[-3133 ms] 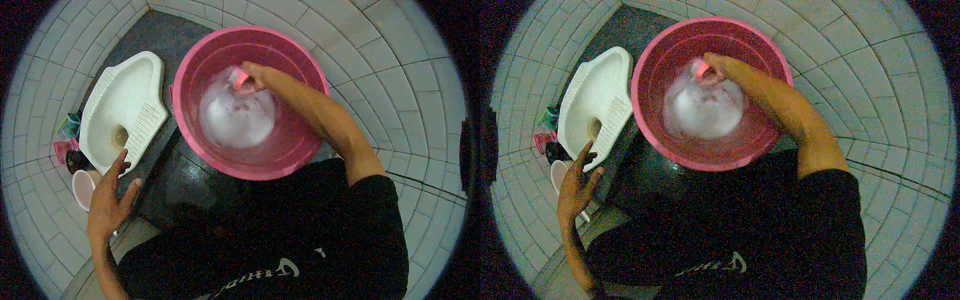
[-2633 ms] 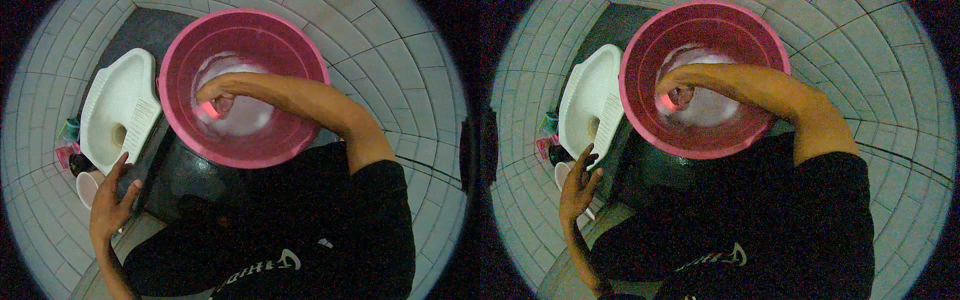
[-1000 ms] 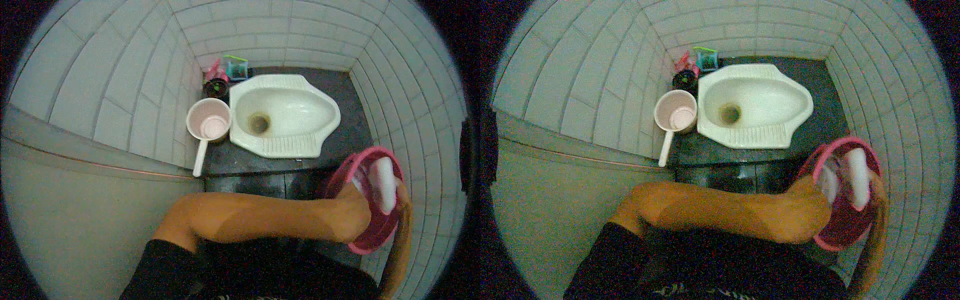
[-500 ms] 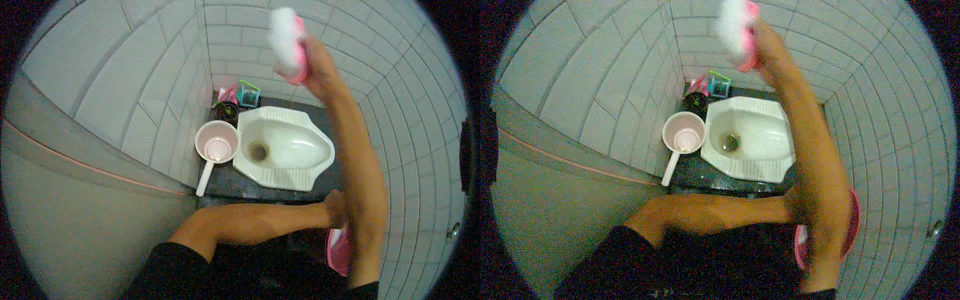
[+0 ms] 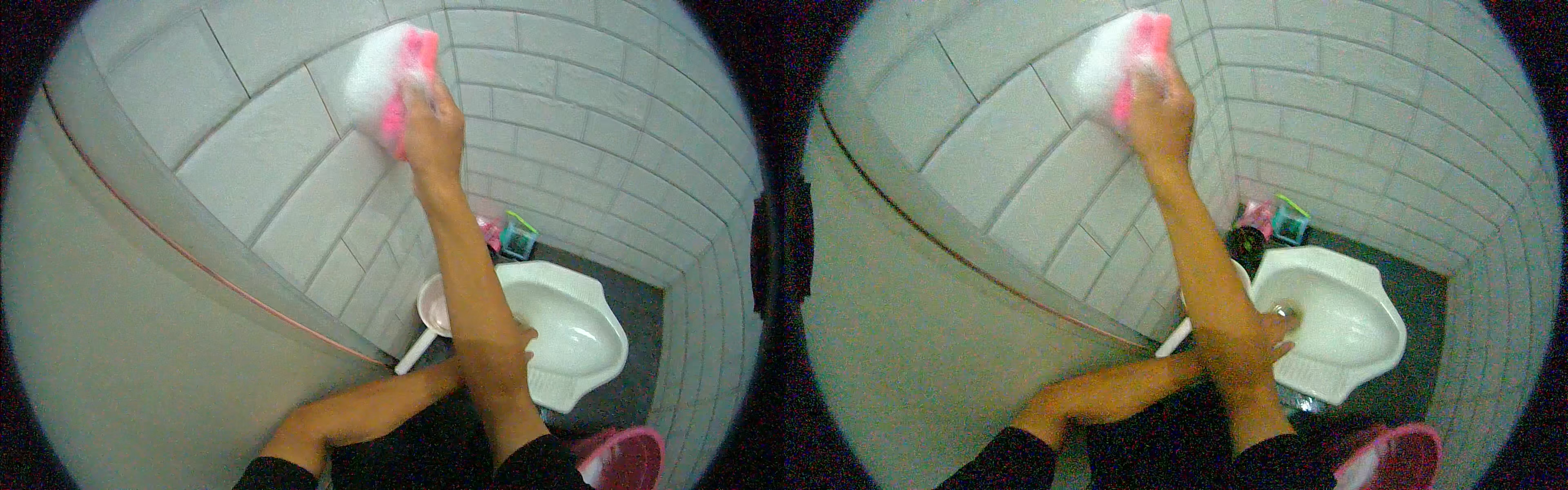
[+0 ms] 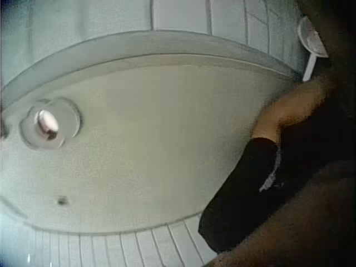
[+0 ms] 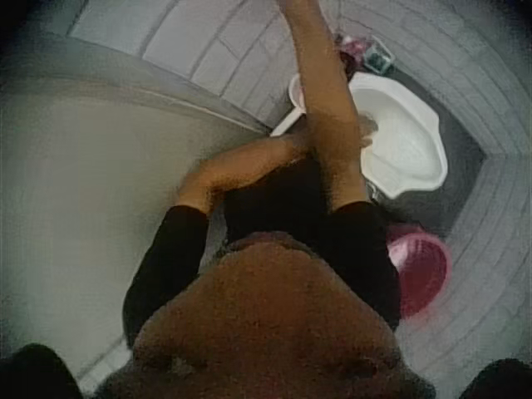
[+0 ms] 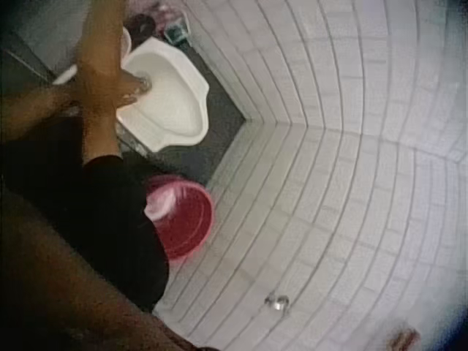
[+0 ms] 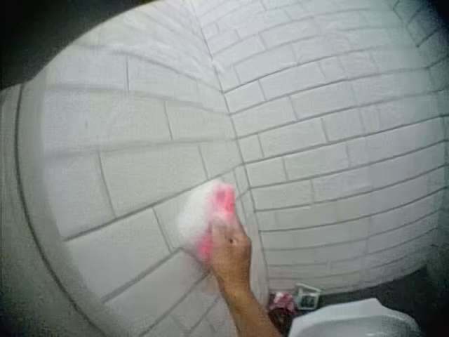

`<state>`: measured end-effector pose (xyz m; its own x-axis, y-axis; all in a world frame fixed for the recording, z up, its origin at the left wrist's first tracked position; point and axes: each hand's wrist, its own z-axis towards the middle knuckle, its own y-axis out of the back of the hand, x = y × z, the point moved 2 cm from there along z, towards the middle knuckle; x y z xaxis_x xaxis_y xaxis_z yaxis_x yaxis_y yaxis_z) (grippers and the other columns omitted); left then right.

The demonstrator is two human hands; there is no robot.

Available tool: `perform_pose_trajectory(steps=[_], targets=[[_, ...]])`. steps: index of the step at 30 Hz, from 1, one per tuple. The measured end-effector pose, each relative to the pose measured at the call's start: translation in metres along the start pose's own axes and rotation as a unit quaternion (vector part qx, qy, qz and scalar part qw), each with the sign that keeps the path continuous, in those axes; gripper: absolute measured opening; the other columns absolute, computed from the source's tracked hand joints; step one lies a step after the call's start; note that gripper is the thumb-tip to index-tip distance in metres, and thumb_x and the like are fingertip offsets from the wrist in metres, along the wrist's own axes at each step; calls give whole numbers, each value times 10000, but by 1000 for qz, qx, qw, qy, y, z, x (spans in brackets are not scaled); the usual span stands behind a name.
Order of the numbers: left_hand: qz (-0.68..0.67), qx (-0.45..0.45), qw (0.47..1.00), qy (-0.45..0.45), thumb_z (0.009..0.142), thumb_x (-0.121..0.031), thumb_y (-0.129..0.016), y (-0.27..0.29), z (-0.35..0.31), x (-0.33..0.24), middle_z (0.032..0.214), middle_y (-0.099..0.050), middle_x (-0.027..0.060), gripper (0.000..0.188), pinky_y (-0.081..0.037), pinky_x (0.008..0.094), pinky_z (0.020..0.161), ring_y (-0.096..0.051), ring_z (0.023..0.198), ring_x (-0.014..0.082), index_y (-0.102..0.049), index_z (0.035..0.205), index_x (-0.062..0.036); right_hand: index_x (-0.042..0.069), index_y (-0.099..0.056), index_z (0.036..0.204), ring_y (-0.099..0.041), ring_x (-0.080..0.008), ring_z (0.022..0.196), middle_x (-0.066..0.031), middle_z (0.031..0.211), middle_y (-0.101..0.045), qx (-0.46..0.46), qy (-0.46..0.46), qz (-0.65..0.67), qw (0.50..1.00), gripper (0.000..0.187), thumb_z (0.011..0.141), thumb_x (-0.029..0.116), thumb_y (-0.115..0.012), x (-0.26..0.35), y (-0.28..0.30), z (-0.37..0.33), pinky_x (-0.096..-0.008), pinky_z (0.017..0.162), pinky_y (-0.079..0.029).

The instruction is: The person cleans a tiled wall using a pink sponge and soapy water from a bucket.

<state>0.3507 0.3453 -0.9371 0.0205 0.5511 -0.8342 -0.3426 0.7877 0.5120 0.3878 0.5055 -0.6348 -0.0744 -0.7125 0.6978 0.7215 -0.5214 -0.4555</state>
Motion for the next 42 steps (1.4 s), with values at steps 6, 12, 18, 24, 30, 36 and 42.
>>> perform_pose_trajectory(steps=[6, 12, 18, 24, 30, 36, 42], targets=[[42, 145, 986, 73, 896, -271, -536, 9, 73, -14, 1180, -573, 170, 412, -426, 428, 949, -547, 1078, 342, -529, 1244, -50, 128, -385, 1421, -572, -375, 939, -202, 1083, -641, 63, -30, -282, 957, 599, 846, 163, -552, -45, 60, 31, -418, 799, -490], [277, 40, 957, -76, 830, -209, -568, -3, 122, 17, 1100, -611, 176, 404, -448, 461, 902, -574, 1024, 352, -560, 1206, -62, 159, -308, 1452, -558, -359, 1020, -246, 1139, -574, 43, -137, -280, 949, 566, 921, 278, -465, -80, 76, 21, -471, 845, -462], [223, -166, 952, -131, 871, -245, -591, -19, 152, 41, 1037, -623, 174, 332, -491, 441, 825, -596, 955, 332, -583, 1147, -61, 23, -343, 1414, -518, -262, 1157, -143, 1279, -526, 21, -325, 103, 940, 545, 976, 333, -437, -65, 84, 17, -415, 926, -444], [184, -137, 961, -157, 883, -279, -571, -56, 166, 15, 1092, -621, 165, 370, -460, 463, 895, -580, 1017, 343, -570, 1171, -47, 5, -413, 1389, -515, -201, 1169, -109, 1321, -521, -29, -102, 68, 992, 545, 962, 330, -511, 33, 49, 52, -328, 975, -417], [257, -34, 951, -166, 875, -358, -573, -29, 151, 61, 1181, -606, 159, 442, -437, 472, 936, -571, 1071, 335, -553, 1211, -71, 16, -567, 1271, -570, -143, 867, -80, 958, -617, -16, 201, -223, 954, 420, 933, 265, -555, 51, 43, 7, -284, 768, -457], [290, -29, 954, -64, 866, -380, -577, 19, 148, 84, 1196, -602, 158, 460, -443, 479, 931, -573, 1081, 337, -551, 1222, -90, -15, -489, 1329, -561, -155, 1025, -81, 1151, -592, 41, -212, 10, 976, 493, 924, 258, -557, 2, 69, -14, -297, 899, -445], [334, -2, 942, 27, 857, -403, -581, 60, 133, 96, 1211, -598, 157, 478, -449, 486, 927, -576, 1091, 340, -549, 1234, -109, -24, -459, 1351, -540, -155, 1062, -82, 1220, -554, 76, -138, 76, 985, 524, 924, 267, -550, 10, 52, -11, -300, 919, -433]])
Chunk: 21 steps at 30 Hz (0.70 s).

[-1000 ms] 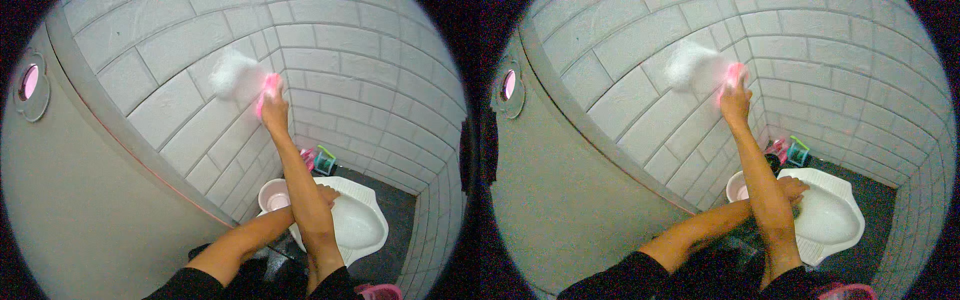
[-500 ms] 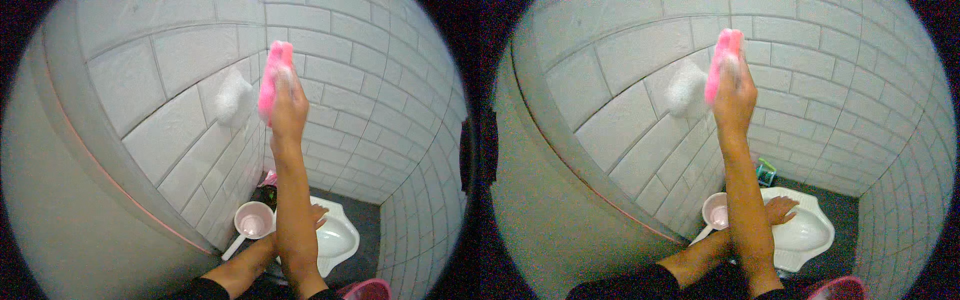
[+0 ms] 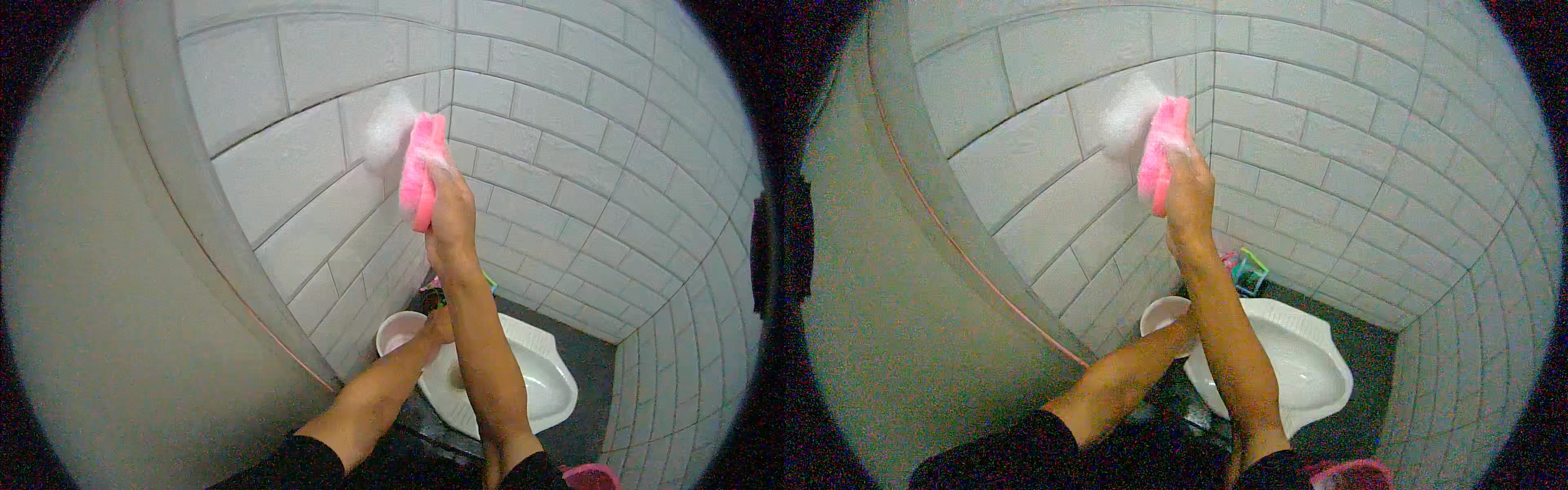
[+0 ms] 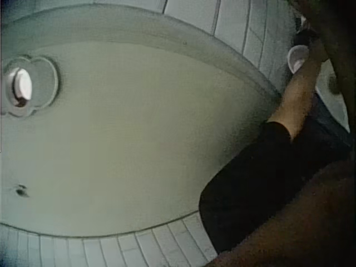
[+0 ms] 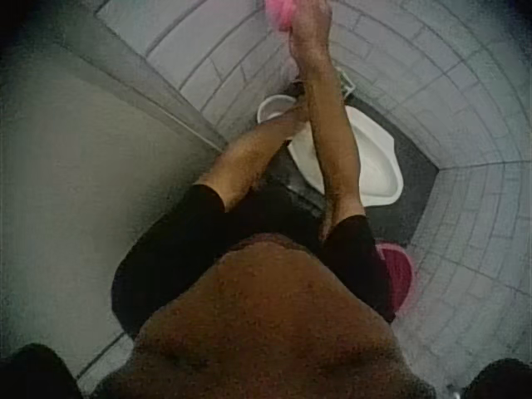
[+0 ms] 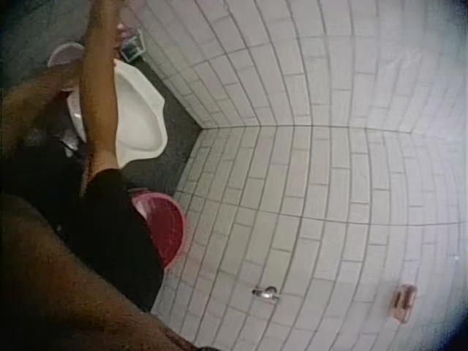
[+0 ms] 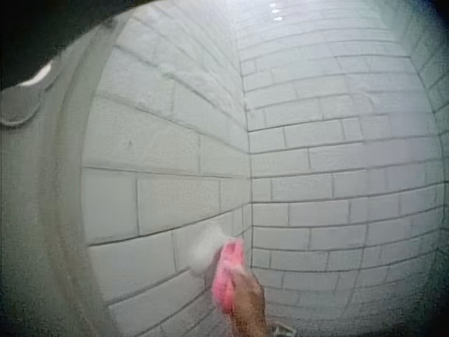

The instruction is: The person cleans a tiled wall using a pink sponge and soapy water from a bucket.

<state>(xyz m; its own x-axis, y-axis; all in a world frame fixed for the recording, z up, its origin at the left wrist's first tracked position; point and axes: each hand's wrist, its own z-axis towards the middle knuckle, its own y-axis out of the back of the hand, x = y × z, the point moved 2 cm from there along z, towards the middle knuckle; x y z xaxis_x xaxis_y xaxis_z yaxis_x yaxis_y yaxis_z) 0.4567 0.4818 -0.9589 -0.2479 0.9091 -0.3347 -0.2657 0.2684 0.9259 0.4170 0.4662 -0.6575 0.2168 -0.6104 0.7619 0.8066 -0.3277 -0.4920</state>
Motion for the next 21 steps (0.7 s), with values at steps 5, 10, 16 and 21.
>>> perform_pose_trajectory(steps=[5, 10, 16, 21], targets=[[34, 41, 998, 35, 850, -422, -585, 23, 2, 19, 1223, -595, 157, 494, -454, 491, 923, -578, 1100, 342, -547, 1243, -125, 58, -462, 1381, -509, -179, 1152, -102, 1277, -527, 32, 75, -90, 993, 494, 942, 272, -539, 14, 1, 2, -299, 971, -408], [66, 111, 989, 70, 843, -441, -589, 48, -2, 21, 1236, -592, 156, 509, -459, 497, 919, -580, 1108, 344, -545, 1252, -141, 93, -516, 1343, -513, -201, 1138, -110, 1233, -506, 19, 106, -206, 973, 445, 918, 207, -579, -19, 20, 7, -320, 968, -414], [107, 265, 952, 110, 834, -463, -593, 95, -33, -11, 1251, -588, 155, 528, -465, 503, 915, -582, 1118, 346, -542, 1263, -160, 104, -539, 1320, -518, -187, 1124, -101, 1234, -524, 55, 118, -202, 971, 445, 897, 221, -616, -11, 42, 27, -316, 963, -414], [140, 290, 941, 106, 822, -449, -598, 114, -92, -43, 1185, -625, 153, 528, -488, 497, 880, -605, 1081, 352, -543, 1259, -157, 105, -553, 1291, -548, -256, 1065, -130, 1155, -565, 48, 278, -245, 927, 422, 898, 257, -574, 5, 23, 20, -345, 894, -451]])
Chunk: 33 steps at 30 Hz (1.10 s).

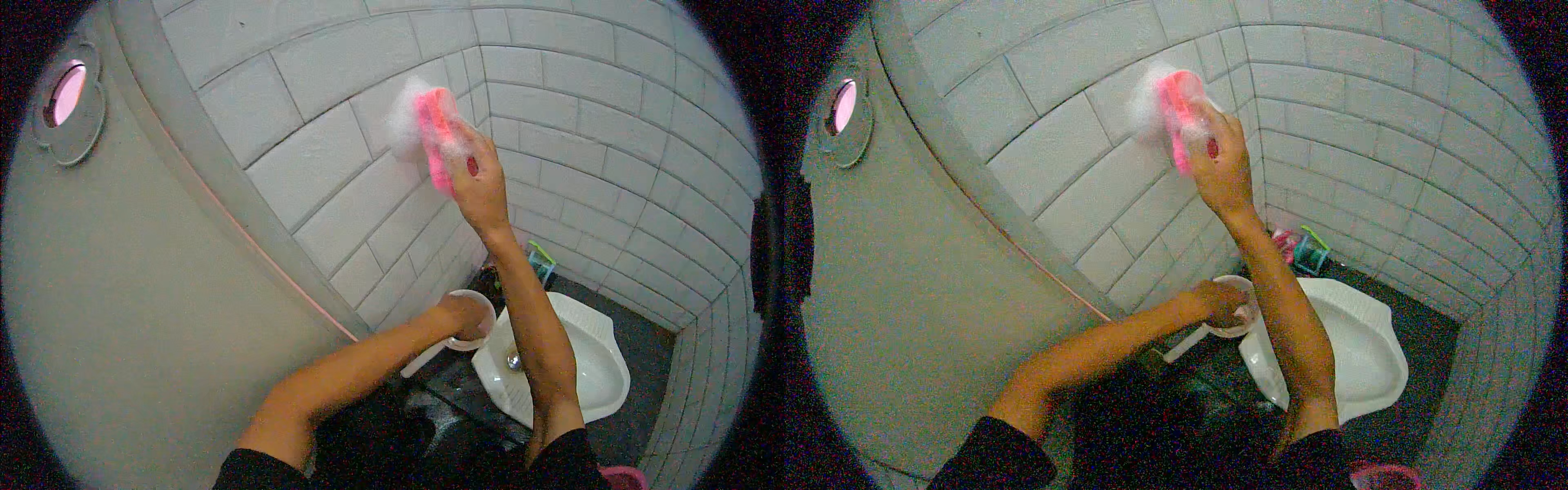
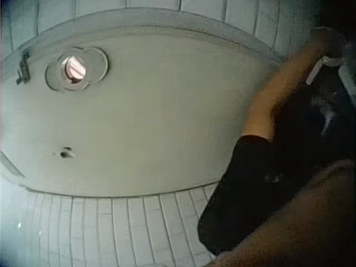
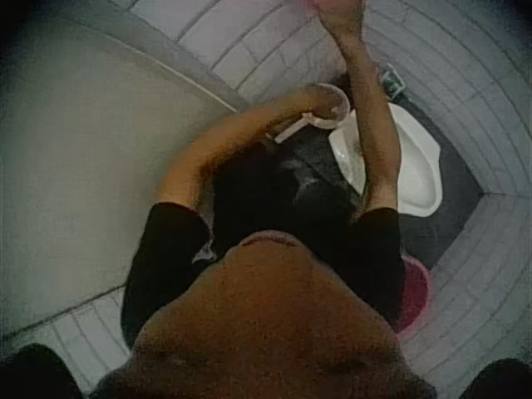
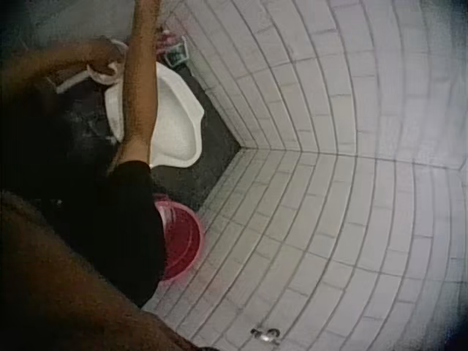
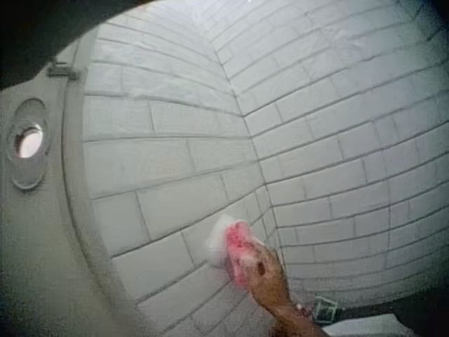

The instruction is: The person cleans a tiled wall using a pink sponge and soapy water from a bucket.

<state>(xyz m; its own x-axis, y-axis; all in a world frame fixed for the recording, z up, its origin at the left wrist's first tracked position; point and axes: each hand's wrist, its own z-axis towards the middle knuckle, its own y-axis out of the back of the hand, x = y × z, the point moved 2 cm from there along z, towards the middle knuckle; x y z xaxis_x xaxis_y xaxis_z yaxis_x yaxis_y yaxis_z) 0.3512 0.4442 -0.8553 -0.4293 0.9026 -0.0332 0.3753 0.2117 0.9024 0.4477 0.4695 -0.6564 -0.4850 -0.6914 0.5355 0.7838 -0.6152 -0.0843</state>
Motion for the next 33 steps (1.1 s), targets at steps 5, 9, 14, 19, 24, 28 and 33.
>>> perform_pose_trajectory(steps=[5, 9, 14, 19, 24, 28, 33], targets=[[-37, 77, 996, -5, 743, -311, -653, -1, -13, -14, 994, -694, 143, 329, -524, 453, 741, -665, 887, 320, -697, 971, -77, 59, -561, 1284, -577, -185, 1027, -115, 1201, -593, -47, -103, 14, 993, 442, 893, 258, -609, 9, -9, 52, -307, 877, -466], [-100, -12, 995, 20, 786, -392, -650, 0, -9, -20, 1092, -662, 162, 549, -513, 458, 851, -634, 1008, 342, -566, 1229, -79, 80, -546, 1295, -579, -275, 992, -168, 1127, -585, -88, -75, 81, 990, 475, 881, 310, -584, -14, -12, 39, -361, 834, -475], [-184, 82, 979, -18, 843, -492, -623, -15, -31, 8, 1214, -608, 169, 616, -454, 435, 936, -580, 1098, 362, -489, 1320, -125, 131, -418, 1415, -564, -315, 905, -177, 1019, -546, -51, -52, -84, 994, 515, 929, 261, -524, -7, -28, -8, -378, 809, -471], [-241, 78, 967, -38, 860, -496, -603, 28, -37, 6, 1178, -612, 212, 701, -461, 416, 915, -590, 1084, 344, -418, 1349, -29, 208, -335, 1463, -520, -391, 863, -203, 1015, -525, -35, -36, -164, 985, 583, 917, 267, -529, -37, -18, -23, -448, 801, -451], [-239, 99, 965, -42, 876, -471, -596, 26, -45, 16, 1137, -635, 190, 666, -471, 403, 897, -607, 1044, 325, -414, 1338, -27, 207, -342, 1456, -504, -414, 883, -288, 1022, -471, 14, -187, -114, 976, 574, 913, 255, -522, -45, -10, -15, -469, 839, -436], [-248, 114, 960, -62, 871, -439, -608, 20, -34, 16, 1144, -628, 201, 668, -468, 407, 898, -611, 1034, 319, -396, 1357, -33, 177, -406, 1423, -520, -358, 847, -212, 987, -478, -31, -32, -69, 997, 512, 924, 248, -499, -34, -13, 4, -437, 805, -451], [-308, 96, 943, -85, 848, -427, -636, 0, -42, 28, 1123, -630, 216, 666, -476, 399, 869, -617, 1002, 316, -431, 1321, -5, 166, -507, 1352, -515, -320, 810, -153, 914, -474, 17, 70, 9, 997, 531, 826, 183, -582, 55, -43, -17, -401, 748, -482]])
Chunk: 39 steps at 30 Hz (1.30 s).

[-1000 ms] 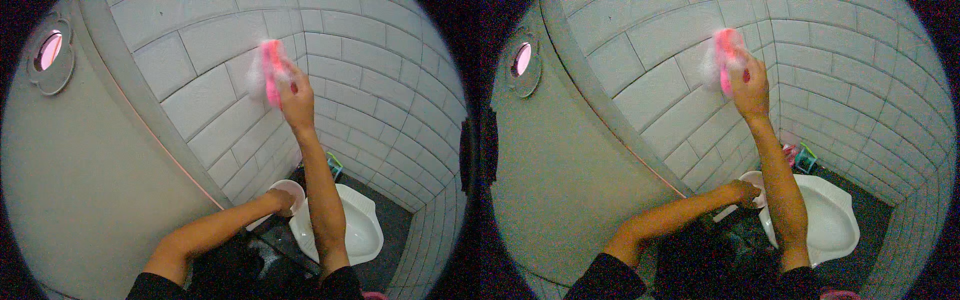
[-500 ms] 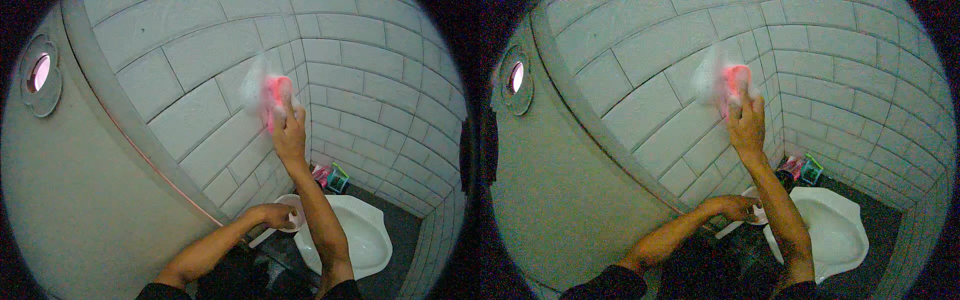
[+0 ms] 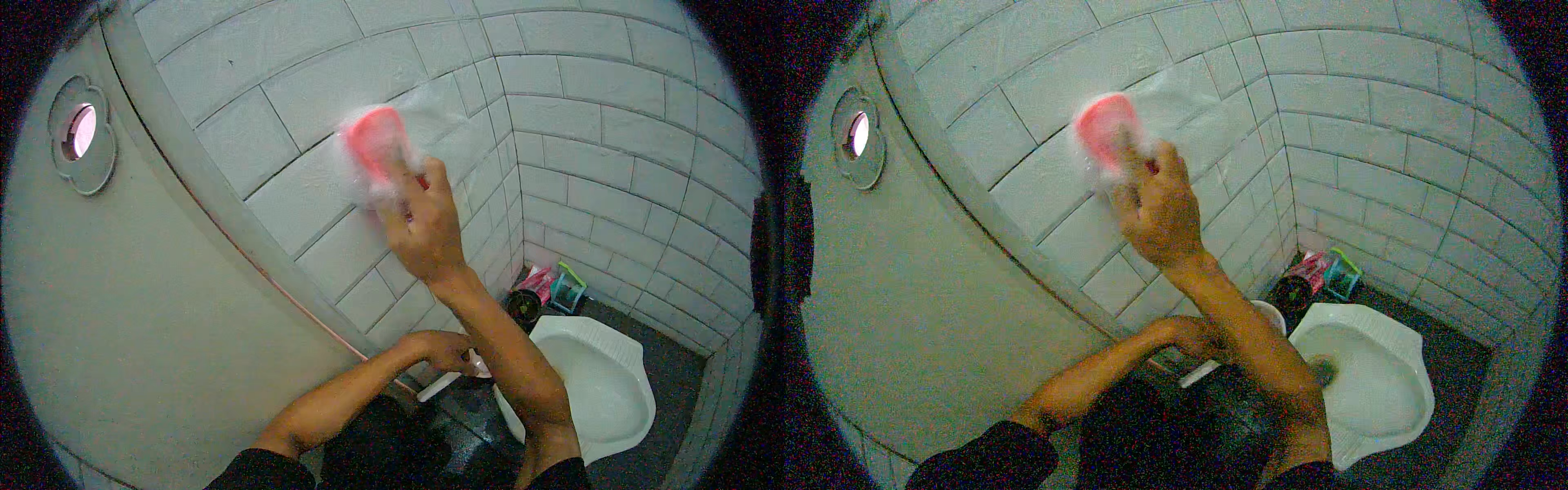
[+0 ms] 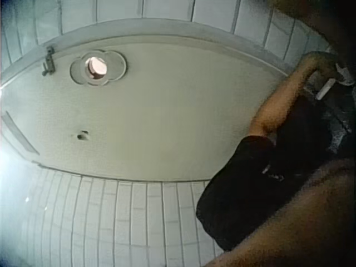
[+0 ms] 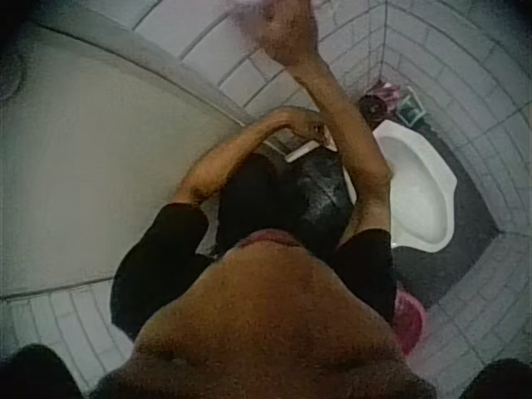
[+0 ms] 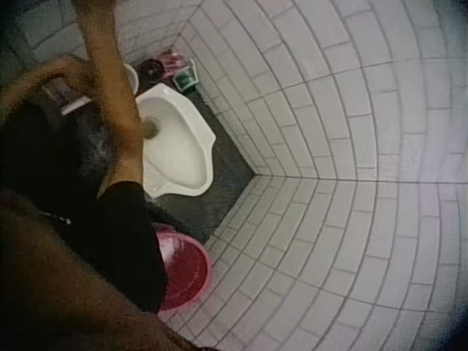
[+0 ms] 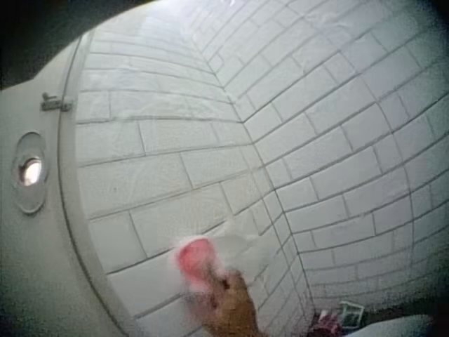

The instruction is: The person cleans a tiled wall using a pink sponge and soapy water from a bucket.

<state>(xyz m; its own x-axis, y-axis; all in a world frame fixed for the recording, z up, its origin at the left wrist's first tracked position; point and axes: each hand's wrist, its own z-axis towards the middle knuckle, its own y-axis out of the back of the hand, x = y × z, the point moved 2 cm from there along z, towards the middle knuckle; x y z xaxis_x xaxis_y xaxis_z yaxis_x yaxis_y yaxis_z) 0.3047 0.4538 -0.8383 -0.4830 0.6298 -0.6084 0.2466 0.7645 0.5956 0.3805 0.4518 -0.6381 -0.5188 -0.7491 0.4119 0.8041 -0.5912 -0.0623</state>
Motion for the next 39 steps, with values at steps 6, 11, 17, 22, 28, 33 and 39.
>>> perform_pose_trajectory(steps=[6, 11, 17, 22, 28, 33, 39], targets=[[14, 1, 1000, 4, 894, -359, -623, -5, -4, 2, 1214, -613, 137, 533, -444, 393, 938, -576, 1089, 269, -475, 1328, -87, 145, -455, 1396, -508, -328, 809, -156, 918, -489, -3, 72, -49, 996, 599, 812, 186, -578, -27, 3, -2, -428, 736, -485], [27, -9, 995, 94, 861, -371, -670, 11, -30, -36, 1144, -634, 163, 642, -476, 397, 866, -601, 1012, 274, -415, 1363, -62, 120, -386, 1438, -507, -332, 814, -178, 883, -484, -28, -120, -65, 990, 620, 841, 187, -538, -59, 19, -2, -423, 763, -467], [80, -8, 997, 16, 872, -449, -608, -3, -8, 18, 1154, -628, 184, 617, -465, 417, 884, -607, 1021, 312, -471, 1315, -41, 128, -415, 1422, -510, -325, 810, -162, 902, -486, 0, -32, -20, 999, 611, 829, 181, -555, 6, -5, -5, -420, 734, -473], [127, -77, 985, -92, 858, -472, -605, -5, -6, 20, 1144, -627, 193, 523, -464, 432, 873, -608, 1009, 332, -567, 1239, -116, 222, -509, 1354, -529, -287, 785, -98, 915, -503, 47, 192, -17, 980, 641, 731, 248, -657, 39, -26, -17, -388, 611, -510], [59, -24, 997, 39, 920, -386, -583, 9, -33, -13, 1100, -655, 136, 543, -466, 394, 871, -604, 990, 276, -445, 1352, -87, 207, -500, 1363, -541, -291, 783, -99, 910, -502, 10, 125, -83, 989, 642, 736, 217, -633, -9, -5, -11, -384, 612, -505], [36, -34, 998, 25, 907, -372, -612, 12, -36, -30, 1014, -664, 166, 605, -483, 380, 828, -618, 924, 266, -391, 1378, -64, 163, -406, 1430, -519, -329, 752, -171, 875, -471, -47, -100, -92, 990, 638, 821, 212, -589, -53, 14, -4, -425, 682, -474], [51, -30, 997, 42, 919, -359, -591, 11, -41, -40, 1047, -664, 145, 490, -477, 386, 851, -615, 958, 266, -493, 1298, -64, 167, -425, 1417, -524, -345, 763, -194, 874, -464, -9, -88, 9, 996, 629, 807, 157, -580, -9, 5, -5, -423, 698, -486]])
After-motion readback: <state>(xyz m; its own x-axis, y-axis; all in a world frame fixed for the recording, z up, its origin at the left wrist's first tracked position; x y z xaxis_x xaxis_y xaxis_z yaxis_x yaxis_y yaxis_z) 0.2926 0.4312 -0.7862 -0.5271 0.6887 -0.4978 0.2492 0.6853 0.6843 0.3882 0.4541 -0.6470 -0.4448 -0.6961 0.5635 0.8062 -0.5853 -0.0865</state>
